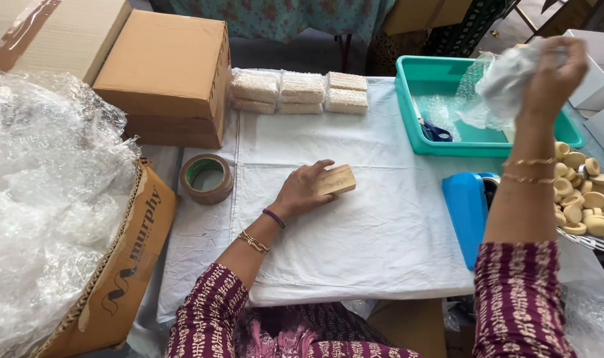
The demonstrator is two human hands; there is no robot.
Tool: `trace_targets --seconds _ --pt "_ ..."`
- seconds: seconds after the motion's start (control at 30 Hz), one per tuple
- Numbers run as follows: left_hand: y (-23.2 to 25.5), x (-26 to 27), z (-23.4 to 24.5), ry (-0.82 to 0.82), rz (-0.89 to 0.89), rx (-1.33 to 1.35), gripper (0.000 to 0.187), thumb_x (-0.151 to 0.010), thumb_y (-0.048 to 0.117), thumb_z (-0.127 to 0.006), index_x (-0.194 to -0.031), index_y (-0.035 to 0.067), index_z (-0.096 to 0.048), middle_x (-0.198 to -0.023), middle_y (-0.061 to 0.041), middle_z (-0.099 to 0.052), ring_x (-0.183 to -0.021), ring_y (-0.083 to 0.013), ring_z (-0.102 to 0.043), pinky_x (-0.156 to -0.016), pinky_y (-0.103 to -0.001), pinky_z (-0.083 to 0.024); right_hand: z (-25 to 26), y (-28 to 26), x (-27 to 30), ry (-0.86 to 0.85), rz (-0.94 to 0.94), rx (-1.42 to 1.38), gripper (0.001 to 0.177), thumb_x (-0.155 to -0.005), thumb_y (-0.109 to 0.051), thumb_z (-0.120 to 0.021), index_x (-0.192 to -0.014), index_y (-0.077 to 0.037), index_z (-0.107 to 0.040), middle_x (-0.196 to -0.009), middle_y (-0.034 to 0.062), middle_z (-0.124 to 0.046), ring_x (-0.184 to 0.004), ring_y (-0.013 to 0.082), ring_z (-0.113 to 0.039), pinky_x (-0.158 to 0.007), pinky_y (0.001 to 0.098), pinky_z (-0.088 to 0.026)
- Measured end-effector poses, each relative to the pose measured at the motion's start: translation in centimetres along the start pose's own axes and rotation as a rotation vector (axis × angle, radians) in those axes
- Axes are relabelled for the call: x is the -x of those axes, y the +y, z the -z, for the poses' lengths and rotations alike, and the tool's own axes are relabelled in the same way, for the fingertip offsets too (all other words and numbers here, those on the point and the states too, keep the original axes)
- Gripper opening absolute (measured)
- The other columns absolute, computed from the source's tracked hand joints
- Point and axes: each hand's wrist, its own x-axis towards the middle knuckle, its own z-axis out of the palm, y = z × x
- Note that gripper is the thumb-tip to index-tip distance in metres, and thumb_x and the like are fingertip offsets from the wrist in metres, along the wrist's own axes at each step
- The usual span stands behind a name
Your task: The person wipes a wooden block with a cloth, then wraps it in bubble wrap. They secure the bubble wrap using clear tape from a dispenser and place the wrapped block with others on the table.
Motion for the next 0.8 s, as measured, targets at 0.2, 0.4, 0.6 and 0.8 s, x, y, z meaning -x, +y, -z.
trace_targets --seconds 0.2,0.4,0.6,0.8 --pt "0.0 -0.4 -0.9 -0.01 0.002 -0.092 0.102 -0.066 0.052 -0.092 -0.148 0.021 -0.04 -0.125 -0.009 -0.066 -0.119 -0.0272 -0.059 -0.104 -0.045 -0.042 -4.9 -12.0 9.5 -0.323 -0.075 -0.532 0.007 -0.11 -0.012 -0.067 -0.105 -0.011 -0.063 -0.099 -0.0033 -0.061 -0.093 0.0085 -0.057 -0.086 0.0253 -0.049" --pt "-2.4 -0.5 -2.9 0.038 0.01 0.299 0.068 -0.078 0.038 -0.09 -0.13 0.008 -0.059 -0.123 -0.012 -0.068 -0.117 -0.0213 -0.065 -0.1 -0.039 -0.054 -9.9 -15.6 22.6 -0.793 -0.416 -0.656 0.013 -0.111 -0.013 -0.062 -0.121 -0.006 -0.068 -0.101 0.0014 -0.063 -0.092 0.0087 -0.054 -0.078 0.0257 -0.048" --pt "-8.7 -1.0 -5.3 0.048 -0.038 0.909 0.033 -0.097 0.019 -0.079 -0.122 -0.002 -0.072 -0.12 -0.018 -0.074 -0.11 -0.0217 -0.069 -0.101 -0.041 -0.058 -9.3 -19.6 22.9 -1.132 -0.429 -0.56 0.073 -0.079 -0.001 -0.075 -0.143 -0.015 -0.044 -0.112 0.0014 -0.068 -0.104 0.0108 -0.065 -0.091 0.0276 -0.055" --pt "0.5 -0.5 0.4 0.544 -0.492 0.306 0.075 -0.089 0.021 -0.081 -0.146 0.003 -0.036 -0.144 -0.015 -0.04 -0.134 -0.0256 -0.044 -0.106 -0.034 -0.047 -9.1 -17.4 23.4 -0.967 -0.082 -0.201 0.041 -0.082 0.004 -0.074 -0.121 -0.006 -0.068 -0.098 0.009 -0.073 -0.088 0.0192 -0.072 -0.079 0.0315 -0.057"
